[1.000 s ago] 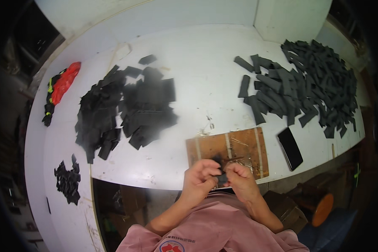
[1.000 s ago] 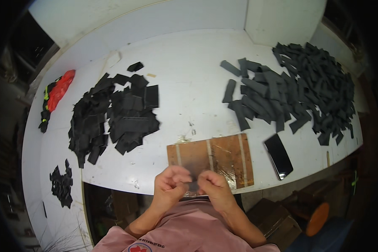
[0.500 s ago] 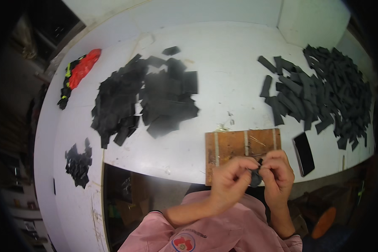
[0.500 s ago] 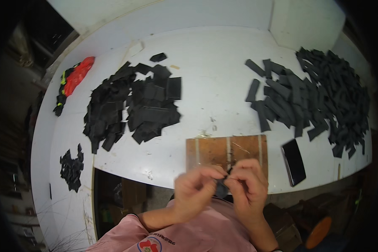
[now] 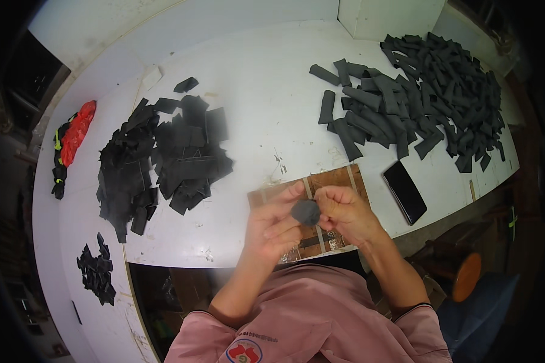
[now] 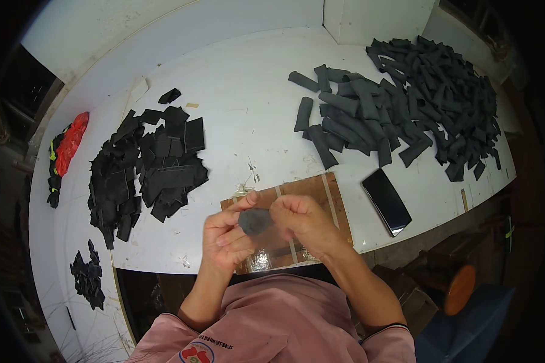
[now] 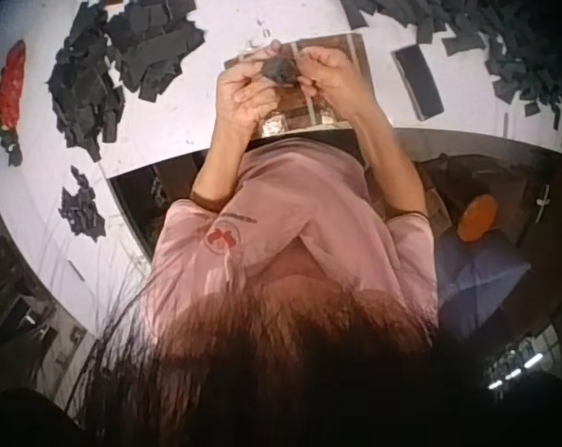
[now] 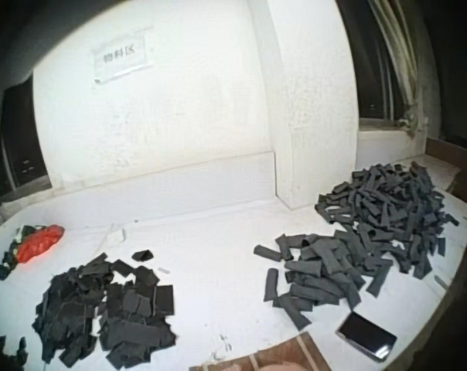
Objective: The person is assembling or preparing small black material strips using a thin metal tool on a wooden board.
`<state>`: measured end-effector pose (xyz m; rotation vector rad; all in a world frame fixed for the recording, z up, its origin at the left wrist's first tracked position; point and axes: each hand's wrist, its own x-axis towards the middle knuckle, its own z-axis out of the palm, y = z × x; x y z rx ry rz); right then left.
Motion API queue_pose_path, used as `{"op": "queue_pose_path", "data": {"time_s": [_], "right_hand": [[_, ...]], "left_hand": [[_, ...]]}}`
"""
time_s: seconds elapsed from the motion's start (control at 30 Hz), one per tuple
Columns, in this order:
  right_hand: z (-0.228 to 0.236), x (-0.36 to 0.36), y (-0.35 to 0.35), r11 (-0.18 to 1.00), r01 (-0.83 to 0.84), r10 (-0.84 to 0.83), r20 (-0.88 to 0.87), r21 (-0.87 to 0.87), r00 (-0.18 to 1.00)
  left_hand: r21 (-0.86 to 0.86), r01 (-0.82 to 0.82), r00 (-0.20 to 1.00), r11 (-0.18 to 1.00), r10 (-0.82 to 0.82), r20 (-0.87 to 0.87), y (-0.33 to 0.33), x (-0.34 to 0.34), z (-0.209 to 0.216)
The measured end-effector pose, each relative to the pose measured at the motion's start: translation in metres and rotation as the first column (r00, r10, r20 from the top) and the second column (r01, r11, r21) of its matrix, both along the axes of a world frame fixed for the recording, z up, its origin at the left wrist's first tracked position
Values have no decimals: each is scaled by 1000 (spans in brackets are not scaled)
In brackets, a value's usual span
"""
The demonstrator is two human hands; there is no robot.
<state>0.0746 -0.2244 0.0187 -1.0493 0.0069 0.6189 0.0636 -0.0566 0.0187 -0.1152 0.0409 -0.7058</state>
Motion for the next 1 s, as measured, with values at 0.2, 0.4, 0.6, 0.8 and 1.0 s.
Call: {"op": "queue_pose_path", "data": {"time_s": [0.2, 0.4, 0.6, 0.8, 1.0], "right_hand": [[24, 9, -1, 992, -104, 118, 237, -72, 964], [2, 18, -1, 973, -196, 219, 221, -120, 951], [-12, 7, 2, 990, -103, 118, 171, -93, 978], [37, 18, 10, 965, -102, 199, 417, -243, 887], [-26, 13, 2, 989, -120, 130, 110, -87, 985]], "left_hand": [[314, -230, 962, 921, 166, 219, -10, -20, 28], [739, -528, 827, 418, 54, 560, -11, -25, 23], [612, -279, 956, 740, 156, 248, -4, -17, 2], [130, -216, 976, 968, 213, 40, -1, -18, 11], [770, -545, 833, 330, 107, 544, -6, -24, 1]]}}
